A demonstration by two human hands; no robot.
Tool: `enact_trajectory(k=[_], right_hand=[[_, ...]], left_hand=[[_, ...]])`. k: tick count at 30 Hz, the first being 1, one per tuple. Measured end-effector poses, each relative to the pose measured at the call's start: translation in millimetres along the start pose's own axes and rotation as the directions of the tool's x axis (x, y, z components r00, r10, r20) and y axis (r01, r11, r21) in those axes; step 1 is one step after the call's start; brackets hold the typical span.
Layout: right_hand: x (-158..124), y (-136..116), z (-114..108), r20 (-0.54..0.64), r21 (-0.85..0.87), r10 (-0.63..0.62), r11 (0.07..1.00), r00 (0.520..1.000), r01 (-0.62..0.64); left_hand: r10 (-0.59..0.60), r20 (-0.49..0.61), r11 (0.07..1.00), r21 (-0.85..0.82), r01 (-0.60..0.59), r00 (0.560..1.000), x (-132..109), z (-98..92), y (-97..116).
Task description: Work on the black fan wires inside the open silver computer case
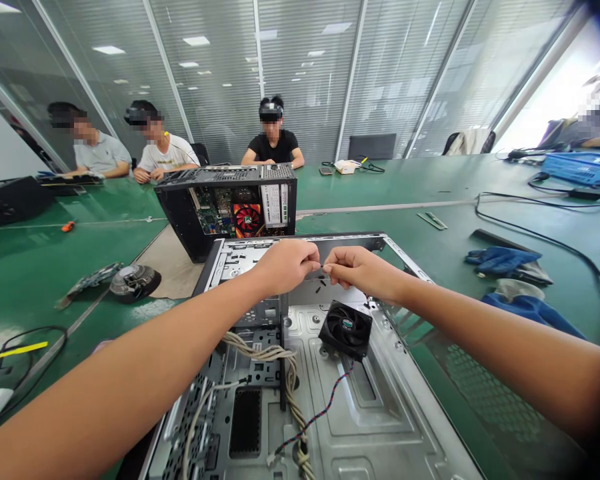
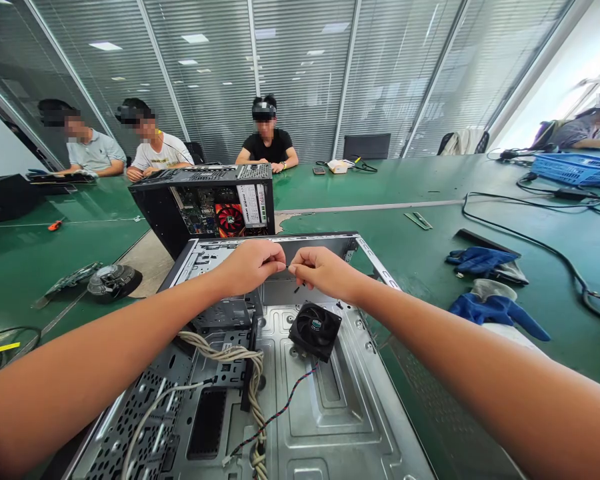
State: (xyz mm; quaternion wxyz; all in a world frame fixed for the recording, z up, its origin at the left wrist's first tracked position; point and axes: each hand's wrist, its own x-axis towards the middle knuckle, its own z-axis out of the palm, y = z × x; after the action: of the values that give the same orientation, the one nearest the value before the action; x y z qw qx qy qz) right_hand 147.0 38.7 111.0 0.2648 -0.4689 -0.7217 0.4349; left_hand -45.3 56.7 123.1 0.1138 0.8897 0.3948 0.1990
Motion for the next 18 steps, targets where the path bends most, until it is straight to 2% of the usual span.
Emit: enact_trajectory(k=[5,13,18], right_hand=[[1.8,2.6,0.1,0.015,-0.033,0.007,0.999,1.0,-0.006],[0.3,-0.6,-2.1,-0.011,-0.185,-0.076,0.98,0.997,0.073],[1.5,-0.2,-1.9,-0.034,-0.187,-0.105,0.978,0.994,0.097]], left_hand=[[0.036,0.011,0.999,-0.035,-0.036,0.999,-1.1,-0.7,-2.7],[0.071,0.052,0.995,0.06,-0.074,0.996,0.4,0.8,-3.6],[0.071,-0.01,0.997,-0.025,-0.071,0.997,-2.7,-3.0,-3.8]])
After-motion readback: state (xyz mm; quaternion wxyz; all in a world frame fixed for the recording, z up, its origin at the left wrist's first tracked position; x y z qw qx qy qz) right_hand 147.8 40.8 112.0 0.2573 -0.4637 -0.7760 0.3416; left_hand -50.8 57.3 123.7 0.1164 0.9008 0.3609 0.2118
